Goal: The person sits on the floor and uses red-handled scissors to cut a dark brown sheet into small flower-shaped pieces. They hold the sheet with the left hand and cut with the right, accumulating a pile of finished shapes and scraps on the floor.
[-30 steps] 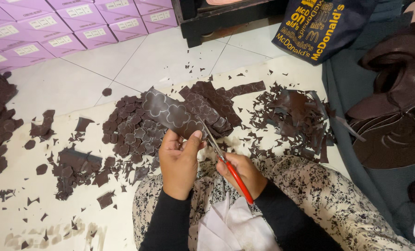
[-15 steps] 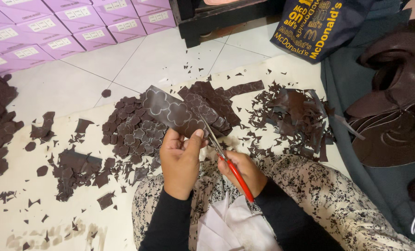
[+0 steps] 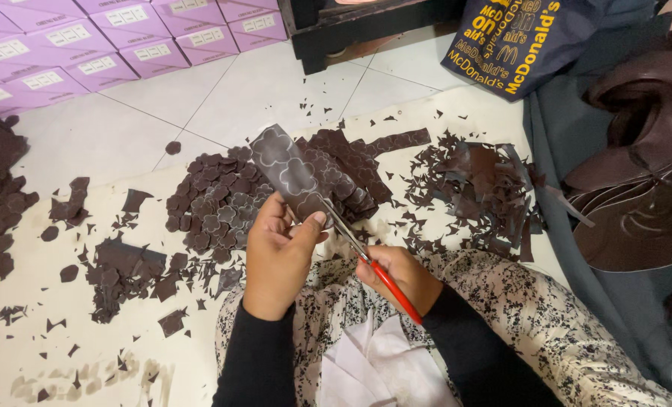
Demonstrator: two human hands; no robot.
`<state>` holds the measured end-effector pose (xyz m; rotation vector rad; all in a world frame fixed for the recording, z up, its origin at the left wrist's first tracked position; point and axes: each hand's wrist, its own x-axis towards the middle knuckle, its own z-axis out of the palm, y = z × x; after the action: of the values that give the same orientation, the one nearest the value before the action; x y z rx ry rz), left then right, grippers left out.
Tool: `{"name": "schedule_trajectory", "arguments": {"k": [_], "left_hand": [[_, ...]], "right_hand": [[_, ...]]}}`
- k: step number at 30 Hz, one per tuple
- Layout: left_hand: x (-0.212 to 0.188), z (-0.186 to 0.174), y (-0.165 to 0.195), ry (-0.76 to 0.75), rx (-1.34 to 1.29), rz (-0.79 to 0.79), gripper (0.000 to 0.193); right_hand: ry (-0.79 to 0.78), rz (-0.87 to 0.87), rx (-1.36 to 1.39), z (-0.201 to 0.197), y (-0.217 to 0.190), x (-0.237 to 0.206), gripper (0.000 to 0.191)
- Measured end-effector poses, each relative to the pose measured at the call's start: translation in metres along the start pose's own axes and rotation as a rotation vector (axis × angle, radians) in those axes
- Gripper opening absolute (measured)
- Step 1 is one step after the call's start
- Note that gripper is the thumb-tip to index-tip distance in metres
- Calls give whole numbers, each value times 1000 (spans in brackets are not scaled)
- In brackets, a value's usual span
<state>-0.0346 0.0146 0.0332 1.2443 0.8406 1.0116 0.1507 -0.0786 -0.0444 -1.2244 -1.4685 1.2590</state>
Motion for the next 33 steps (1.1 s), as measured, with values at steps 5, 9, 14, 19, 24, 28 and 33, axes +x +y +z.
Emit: {"name": "schedule_trajectory", "arguments": {"k": [5, 9, 14, 19, 24, 28, 33], "left_hand": [[2, -4, 1, -20, -32, 4, 42], [2, -5, 0, -23, -44, -2, 43], [2, -5, -1, -34, -57, -1, 44], [1, -7, -11, -42, -44, -15, 42], [3, -10, -24, 32, -85, 7, 18], [3, -8, -25, -25, -196, 23, 15], [0, 1, -24, -4, -216, -11, 19]], "right_hand": [[-29, 45, 0, 0, 3, 0, 54], [-31, 52, 1, 2, 4, 0, 56], [-28, 15, 7, 2, 5, 2, 51], [-36, 14, 7, 1, 7, 2, 46], [-31, -14, -14, -4, 11, 0, 48], [-51, -3, 129, -2, 12, -1, 47], [-40, -8, 290, 2, 10, -3, 50]]}}
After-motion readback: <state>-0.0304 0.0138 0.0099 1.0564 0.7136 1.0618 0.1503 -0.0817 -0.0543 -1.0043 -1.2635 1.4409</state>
